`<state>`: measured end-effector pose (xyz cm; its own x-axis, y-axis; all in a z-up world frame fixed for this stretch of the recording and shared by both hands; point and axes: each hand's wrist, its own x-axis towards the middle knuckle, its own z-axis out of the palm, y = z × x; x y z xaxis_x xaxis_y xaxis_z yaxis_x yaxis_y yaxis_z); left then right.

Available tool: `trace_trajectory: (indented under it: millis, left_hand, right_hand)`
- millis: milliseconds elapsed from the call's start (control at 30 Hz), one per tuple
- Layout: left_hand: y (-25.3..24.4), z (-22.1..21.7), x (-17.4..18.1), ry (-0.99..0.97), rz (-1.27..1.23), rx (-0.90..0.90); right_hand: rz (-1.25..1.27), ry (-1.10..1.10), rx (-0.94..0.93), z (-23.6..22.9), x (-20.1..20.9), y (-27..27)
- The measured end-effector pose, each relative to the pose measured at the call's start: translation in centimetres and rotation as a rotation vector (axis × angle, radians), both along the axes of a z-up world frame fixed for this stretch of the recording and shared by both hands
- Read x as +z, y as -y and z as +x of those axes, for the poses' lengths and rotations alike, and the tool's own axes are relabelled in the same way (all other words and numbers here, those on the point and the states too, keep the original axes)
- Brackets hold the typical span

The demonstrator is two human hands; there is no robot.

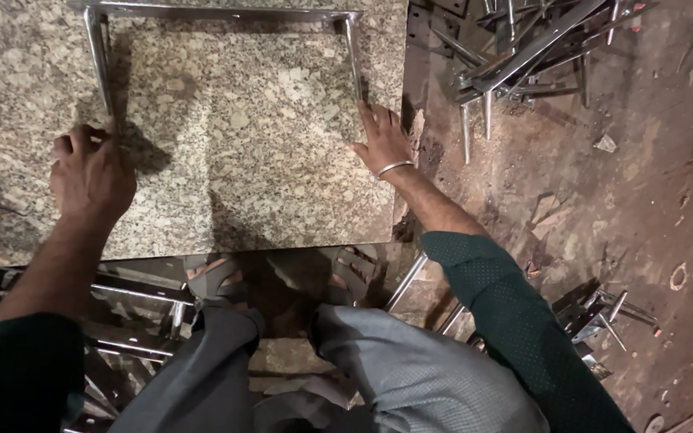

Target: Fabricating and testing the fit of metal brackets/strips against a template on a stone slab.

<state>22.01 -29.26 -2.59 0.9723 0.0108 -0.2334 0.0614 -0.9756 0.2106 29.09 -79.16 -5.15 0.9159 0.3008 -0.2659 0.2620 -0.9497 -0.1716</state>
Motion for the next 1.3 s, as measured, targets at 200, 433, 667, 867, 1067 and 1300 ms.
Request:
trace_trajectory:
  millis: [200, 433, 667, 867, 1067, 1300]
  left_hand:
    - [0.0, -0.1, -0.3, -0.023, 0.039, 0.002]
    - [-0.1, 0.2, -0.9, -0.074, 0.017, 0.029]
    - [-0.4, 2.9, -2.2, 0.218, -0.181, 0.119]
    - [-0.3, 5.0, -4.8, 0.116, -0.289, 0.385]
    - [-1.1, 3.9, -4.2, -0.171, -0.251, 0.361]
    - [-0.2, -2.8, 4.4, 0.042, -0.281, 0.264]
  right_hand:
    - [0.017, 0.035, -0.018, -0.4, 0.3, -0.2]
    - [0.021, -0.006, 0.02, 0.0, 0.1, 0.1]
    - [0.063, -0.008, 0.077, 1.4, 0.6, 0.1]
    - [0.071, 0.028, 0.107, 2.6, -1.5, -0.4]
    - [0.218, 0.118, -0.098, 1.1, -1.5, -0.1]
    - [0.452, 0.185, -0.528, -3.1, 2.4, 3.6]
